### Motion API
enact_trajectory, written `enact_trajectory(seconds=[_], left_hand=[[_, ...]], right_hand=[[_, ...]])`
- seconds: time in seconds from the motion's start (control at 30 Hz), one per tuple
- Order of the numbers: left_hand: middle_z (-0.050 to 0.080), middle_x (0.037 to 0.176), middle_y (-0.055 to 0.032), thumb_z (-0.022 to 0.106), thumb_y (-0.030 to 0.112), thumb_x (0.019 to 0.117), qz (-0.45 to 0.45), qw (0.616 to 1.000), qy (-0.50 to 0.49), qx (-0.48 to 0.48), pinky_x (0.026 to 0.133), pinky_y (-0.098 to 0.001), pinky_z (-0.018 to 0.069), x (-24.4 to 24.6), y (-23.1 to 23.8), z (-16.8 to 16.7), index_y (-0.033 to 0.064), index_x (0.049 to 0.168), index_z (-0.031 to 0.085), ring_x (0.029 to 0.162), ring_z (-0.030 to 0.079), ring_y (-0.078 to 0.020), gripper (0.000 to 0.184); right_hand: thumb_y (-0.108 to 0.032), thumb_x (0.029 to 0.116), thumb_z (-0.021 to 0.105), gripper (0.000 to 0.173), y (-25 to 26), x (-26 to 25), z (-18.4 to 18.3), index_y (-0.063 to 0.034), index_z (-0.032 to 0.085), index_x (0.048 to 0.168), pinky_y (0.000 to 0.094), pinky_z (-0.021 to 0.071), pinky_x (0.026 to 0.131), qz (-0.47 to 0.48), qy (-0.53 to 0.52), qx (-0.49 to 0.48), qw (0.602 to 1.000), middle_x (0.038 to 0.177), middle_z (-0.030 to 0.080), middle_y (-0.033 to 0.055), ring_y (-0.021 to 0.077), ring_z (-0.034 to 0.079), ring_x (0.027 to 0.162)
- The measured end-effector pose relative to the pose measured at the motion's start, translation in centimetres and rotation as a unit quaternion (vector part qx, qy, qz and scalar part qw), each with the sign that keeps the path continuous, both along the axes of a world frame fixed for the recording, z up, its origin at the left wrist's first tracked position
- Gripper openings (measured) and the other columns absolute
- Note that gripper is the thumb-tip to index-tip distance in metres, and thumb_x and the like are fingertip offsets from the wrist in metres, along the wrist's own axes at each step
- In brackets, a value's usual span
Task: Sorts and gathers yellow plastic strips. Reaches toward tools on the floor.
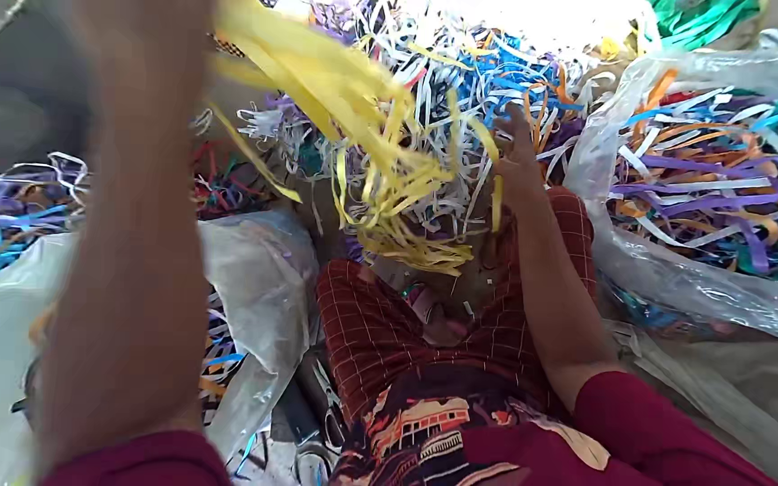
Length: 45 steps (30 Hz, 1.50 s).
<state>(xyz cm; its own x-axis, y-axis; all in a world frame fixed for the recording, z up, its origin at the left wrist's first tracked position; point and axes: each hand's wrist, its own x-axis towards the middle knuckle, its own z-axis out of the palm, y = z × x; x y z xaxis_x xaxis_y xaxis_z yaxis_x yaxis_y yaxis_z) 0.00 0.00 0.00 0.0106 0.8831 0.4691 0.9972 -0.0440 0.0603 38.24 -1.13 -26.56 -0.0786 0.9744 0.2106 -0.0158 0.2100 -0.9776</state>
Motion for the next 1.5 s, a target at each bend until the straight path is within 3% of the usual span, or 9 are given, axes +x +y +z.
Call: enact_trajectory(seconds=[0.1,0.3,0.43,0.6,0.8,1.1,1.2,1.37,1.5], left_hand=[[0.063,0.129,-0.0273,0.06,0.018,0.1005,-0.062,0.98,-0.165,-0.092,0.095,-0.0563,0.051,9.1,-6.2,-7.1,0.0032,0.143,0.055,0.111,0.065,-0.0386,0.045],[0.065,0.127,-0.0206,0.068,0.011,0.0949,-0.148,0.921,-0.333,-0.138,0.092,-0.0457,0.0551,13.8,-9.9,-18.7,0.0012,0.131,0.064,0.109,0.066,-0.0285,0.038],[0.06,0.131,-0.0172,0.071,0.017,0.0939,-0.152,0.868,-0.437,-0.179,0.091,-0.0406,0.0556,14.1,-11.9,-20.1,0.0053,0.138,0.06,0.11,0.063,-0.0225,0.047],[0.062,0.112,-0.0008,0.059,0.017,0.1005,-0.151,0.758,-0.622,-0.123,0.067,-0.0245,0.055,12.0,-13.7,-21.0,0.0089,0.142,0.051,0.08,0.062,-0.0072,0.043],[0.062,0.105,0.0055,0.042,0.02,0.1084,-0.109,0.621,-0.773,-0.069,0.072,-0.0211,0.0549,13.6,-14.7,-21.8,0.0178,0.139,0.049,0.079,0.061,-0.0039,0.032],[0.06,0.087,0.0104,0.009,0.045,0.1096,-0.139,0.625,-0.768,-0.036,0.075,-0.0231,0.0541,16.8,-14.1,-21.8,0.0146,0.134,0.055,0.076,0.059,-0.0017,0.06],[0.059,0.092,0.0107,0.012,0.054,0.1078,-0.147,0.655,-0.739,-0.053,0.075,-0.0228,0.0539,17.2,-14.2,-22.3,0.0155,0.135,0.055,0.081,0.059,-0.0011,0.064],[0.061,0.13,-0.005,0.033,0.032,0.1103,-0.176,0.759,-0.617,-0.111,0.102,-0.0348,0.0478,15.0,-14.4,-23.1,0.0051,0.133,0.06,0.117,0.058,-0.0119,0.044],[0.062,0.121,-0.0079,0.061,0.01,0.0997,-0.204,0.785,-0.561,-0.168,0.085,-0.0291,0.0568,13.6,-15.0,-22.2,0.0031,0.126,0.065,0.098,0.064,-0.011,0.028]], right_hand=[[0.0,0.0784,0.058,0.08,-1.4,0.5,1.7,0.0067,0.032,0.154,0.0423,0.0421,0.112,-0.084,-0.053,0.132,0.986,0.158,0.036,0.0268,0.0323,0.044,0.14],[-0.01,0.0875,0.061,0.07,-6.2,-6.7,1.6,0.01,0.038,0.15,0.0461,0.0416,0.116,0.147,-0.045,0.167,0.974,0.152,0.046,0.0267,0.0313,0.047,0.141],[-0.011,0.0905,0.071,0.064,-7.6,-8.8,-0.7,0.0058,0.043,0.145,0.0374,0.0567,0.095,0.268,0.001,0.026,0.963,0.121,0.066,0.0187,0.0174,0.067,0.107],[-0.005,0.0976,0.062,0.024,-8.1,-8.7,-0.2,-0.0026,0.058,0.121,0.0305,0.0591,0.063,0.253,0.105,-0.099,0.957,0.089,0.066,0.005,0.0113,0.064,0.068],[-0.005,0.0917,0.07,0.035,-9.0,-9.4,-0.2,-0.0064,0.056,0.124,0.0253,0.0556,0.066,0.219,0.132,-0.116,0.96,0.09,0.064,-0.0002,0.0054,0.06,0.071],[-0.016,0.0957,0.068,0.039,-11.5,-9.0,1.2,0.0013,0.063,0.13,0.0502,0.046,0.105,0.157,-0.074,-0.048,0.984,0.132,0.059,0.0204,0.0303,0.055,0.124],[-0.015,0.1024,0.06,0.035,-11.9,-8.2,1.9,-0.0004,0.059,0.134,0.028,0.0544,0.093,0.191,-0.06,-0.103,0.974,0.113,0.069,0.0075,0.0071,0.065,0.101],[-0.021,0.1077,0.043,0.024,-11.3,-7.4,1.3,-0.0033,0.058,0.113,0.0235,0.054,0.056,0.21,0.11,-0.201,0.95,0.067,0.06,-0.0018,0.007,0.059,0.055],[-0.021,0.1081,0.04,0.023,-10.6,-7.1,0.7,-0.0073,0.058,0.106,0.0225,0.0521,0.054,0.234,0.152,-0.243,0.929,0.063,0.058,-0.0035,0.006,0.056,0.051]])
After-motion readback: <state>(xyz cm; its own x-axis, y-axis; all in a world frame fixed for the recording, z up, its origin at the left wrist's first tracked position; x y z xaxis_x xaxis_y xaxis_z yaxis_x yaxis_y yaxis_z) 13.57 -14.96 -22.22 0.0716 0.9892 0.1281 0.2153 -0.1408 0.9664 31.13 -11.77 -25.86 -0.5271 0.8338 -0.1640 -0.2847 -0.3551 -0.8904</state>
